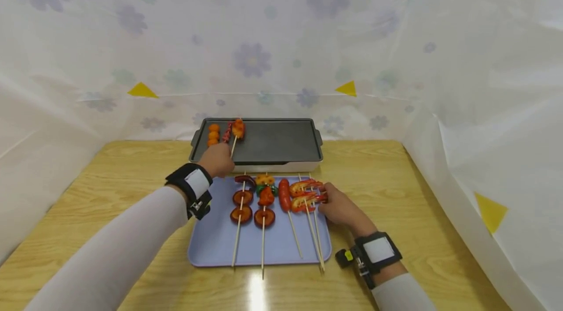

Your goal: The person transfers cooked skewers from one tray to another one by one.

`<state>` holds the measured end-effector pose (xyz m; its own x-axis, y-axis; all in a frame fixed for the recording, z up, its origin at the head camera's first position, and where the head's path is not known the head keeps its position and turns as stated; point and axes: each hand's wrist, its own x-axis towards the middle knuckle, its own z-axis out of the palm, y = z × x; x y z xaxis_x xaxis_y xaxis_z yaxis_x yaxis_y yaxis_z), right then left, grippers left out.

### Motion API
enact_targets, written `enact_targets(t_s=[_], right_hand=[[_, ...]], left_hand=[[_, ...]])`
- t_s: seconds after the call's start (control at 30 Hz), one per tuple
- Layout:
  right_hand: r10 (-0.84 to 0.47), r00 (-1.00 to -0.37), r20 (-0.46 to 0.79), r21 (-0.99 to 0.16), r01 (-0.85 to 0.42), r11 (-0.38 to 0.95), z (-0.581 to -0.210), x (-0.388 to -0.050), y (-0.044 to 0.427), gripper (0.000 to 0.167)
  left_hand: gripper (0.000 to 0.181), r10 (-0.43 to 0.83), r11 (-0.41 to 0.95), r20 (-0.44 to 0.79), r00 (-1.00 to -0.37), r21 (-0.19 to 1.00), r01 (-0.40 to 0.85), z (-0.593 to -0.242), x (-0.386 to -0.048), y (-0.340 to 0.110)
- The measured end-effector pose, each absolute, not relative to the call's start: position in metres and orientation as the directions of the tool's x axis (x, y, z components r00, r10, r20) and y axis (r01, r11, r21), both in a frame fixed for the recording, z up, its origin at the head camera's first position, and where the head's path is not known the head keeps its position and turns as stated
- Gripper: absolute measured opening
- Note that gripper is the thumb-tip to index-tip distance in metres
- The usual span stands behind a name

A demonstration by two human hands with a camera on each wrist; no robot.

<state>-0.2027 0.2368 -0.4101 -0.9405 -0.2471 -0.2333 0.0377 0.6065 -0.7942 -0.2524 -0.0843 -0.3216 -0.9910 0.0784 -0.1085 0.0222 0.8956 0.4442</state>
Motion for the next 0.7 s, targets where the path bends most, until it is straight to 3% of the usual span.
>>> enact_targets(t_s=[0.1, 0.23, 0.37, 0.7], right_hand=[[-0.246, -0.94, -0.238, -0.795, 0.043, 0.605, -0.41, -0.201, 0.237, 0.049], [-0.246, -0.94, -0.238, -0.798, 0.044, 0.601, -0.411, -0.201, 0.237, 0.049], [-0.249, -0.939, -0.238, -0.803, 0.046, 0.594, -0.412, -0.2, 0.237, 0.049], [-0.242, -0.943, -0.23, -0.811, 0.048, 0.584, -0.411, -0.202, 0.238, 0.048]], left_hand=[[0.004, 0.073, 0.892, -0.101, -0.992, 0.452, 0.02, -0.323, -0.252, -0.084], [0.039, 0.065, 0.885, -0.082, -0.995, 0.465, 0.02, -0.324, -0.25, -0.084], [0.054, 0.071, 0.875, -0.077, -0.995, 0.483, 0.025, -0.325, -0.247, -0.085], [0.045, 0.091, 0.836, -0.049, -0.995, 0.547, 0.049, -0.325, -0.242, -0.083]])
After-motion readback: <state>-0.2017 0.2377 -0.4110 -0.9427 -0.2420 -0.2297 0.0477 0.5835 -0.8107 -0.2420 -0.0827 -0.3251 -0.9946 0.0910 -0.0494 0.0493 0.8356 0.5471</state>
